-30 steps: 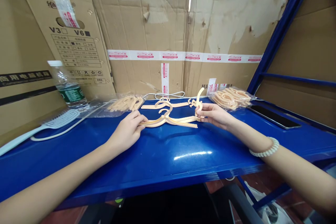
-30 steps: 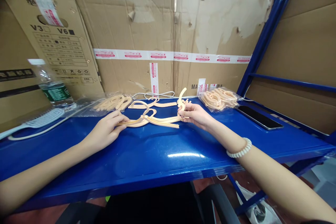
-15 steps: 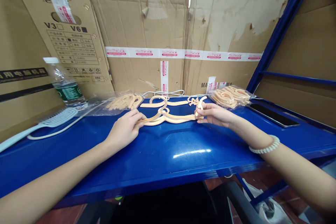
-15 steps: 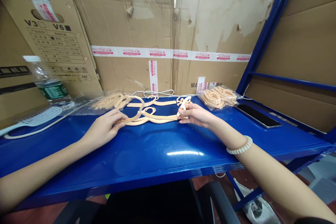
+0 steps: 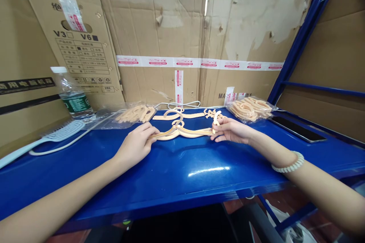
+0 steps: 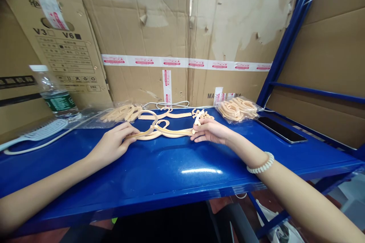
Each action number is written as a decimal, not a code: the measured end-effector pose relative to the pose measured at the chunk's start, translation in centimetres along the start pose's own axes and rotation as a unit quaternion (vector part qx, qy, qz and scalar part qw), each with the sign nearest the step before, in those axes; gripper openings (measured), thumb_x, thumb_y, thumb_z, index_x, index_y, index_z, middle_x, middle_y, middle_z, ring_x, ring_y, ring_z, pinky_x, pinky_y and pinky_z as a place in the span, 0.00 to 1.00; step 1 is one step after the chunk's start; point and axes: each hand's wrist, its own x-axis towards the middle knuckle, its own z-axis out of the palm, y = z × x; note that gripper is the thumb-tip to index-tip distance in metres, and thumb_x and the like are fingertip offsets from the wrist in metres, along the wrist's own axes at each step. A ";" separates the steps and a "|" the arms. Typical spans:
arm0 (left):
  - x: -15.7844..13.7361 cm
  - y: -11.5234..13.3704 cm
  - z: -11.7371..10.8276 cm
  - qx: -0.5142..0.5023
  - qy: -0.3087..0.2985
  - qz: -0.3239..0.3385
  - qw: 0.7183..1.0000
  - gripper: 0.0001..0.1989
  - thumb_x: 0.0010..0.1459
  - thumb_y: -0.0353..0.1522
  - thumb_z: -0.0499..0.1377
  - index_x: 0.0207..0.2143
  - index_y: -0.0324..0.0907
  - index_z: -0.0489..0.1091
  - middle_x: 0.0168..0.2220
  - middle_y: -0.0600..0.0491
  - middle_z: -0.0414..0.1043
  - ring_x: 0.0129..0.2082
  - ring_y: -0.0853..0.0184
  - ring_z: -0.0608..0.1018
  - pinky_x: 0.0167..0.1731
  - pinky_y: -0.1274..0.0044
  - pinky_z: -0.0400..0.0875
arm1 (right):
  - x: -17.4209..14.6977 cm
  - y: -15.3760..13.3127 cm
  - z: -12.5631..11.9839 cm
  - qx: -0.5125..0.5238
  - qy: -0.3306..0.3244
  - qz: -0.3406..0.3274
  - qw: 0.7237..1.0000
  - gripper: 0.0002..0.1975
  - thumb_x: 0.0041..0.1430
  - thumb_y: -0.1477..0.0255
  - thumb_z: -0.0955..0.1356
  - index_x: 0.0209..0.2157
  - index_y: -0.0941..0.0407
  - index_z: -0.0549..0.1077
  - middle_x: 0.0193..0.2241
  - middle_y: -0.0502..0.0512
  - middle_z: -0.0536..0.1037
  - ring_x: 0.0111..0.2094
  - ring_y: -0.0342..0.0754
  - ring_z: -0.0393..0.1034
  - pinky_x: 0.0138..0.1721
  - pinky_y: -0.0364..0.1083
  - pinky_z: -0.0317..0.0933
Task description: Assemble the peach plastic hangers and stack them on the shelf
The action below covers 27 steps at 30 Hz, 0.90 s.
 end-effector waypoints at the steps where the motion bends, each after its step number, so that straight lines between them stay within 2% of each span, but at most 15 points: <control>1: 0.0 0.0 0.0 0.002 0.000 0.000 1.000 0.11 0.59 0.30 0.48 0.34 0.42 0.70 0.36 0.51 0.70 0.37 0.64 0.73 0.38 0.74 0.67 | 0.0 0.0 0.0 0.000 0.002 -0.001 1.000 0.09 0.49 0.75 0.73 0.27 0.60 0.68 0.28 0.55 0.78 0.31 0.47 0.77 0.32 0.42 0.72; 19: -0.2 0.5 -0.2 0.037 -0.005 0.003 0.999 0.12 0.59 0.29 0.49 0.37 0.44 0.71 0.38 0.52 0.71 0.39 0.64 0.74 0.38 0.74 0.68 | 0.4 0.6 0.1 -0.022 0.044 -0.004 0.999 0.09 0.51 0.78 0.72 0.24 0.60 0.67 0.22 0.53 0.75 0.26 0.44 0.75 0.29 0.41 0.73; 27: -0.4 0.7 -0.3 0.063 -0.018 -0.001 0.998 0.12 0.58 0.29 0.49 0.38 0.45 0.71 0.39 0.53 0.71 0.38 0.64 0.75 0.34 0.75 0.68 | 0.2 0.6 0.8 -0.068 0.103 -0.077 0.989 0.11 0.48 0.76 0.74 0.25 0.59 0.66 0.20 0.51 0.75 0.23 0.44 0.75 0.27 0.42 0.73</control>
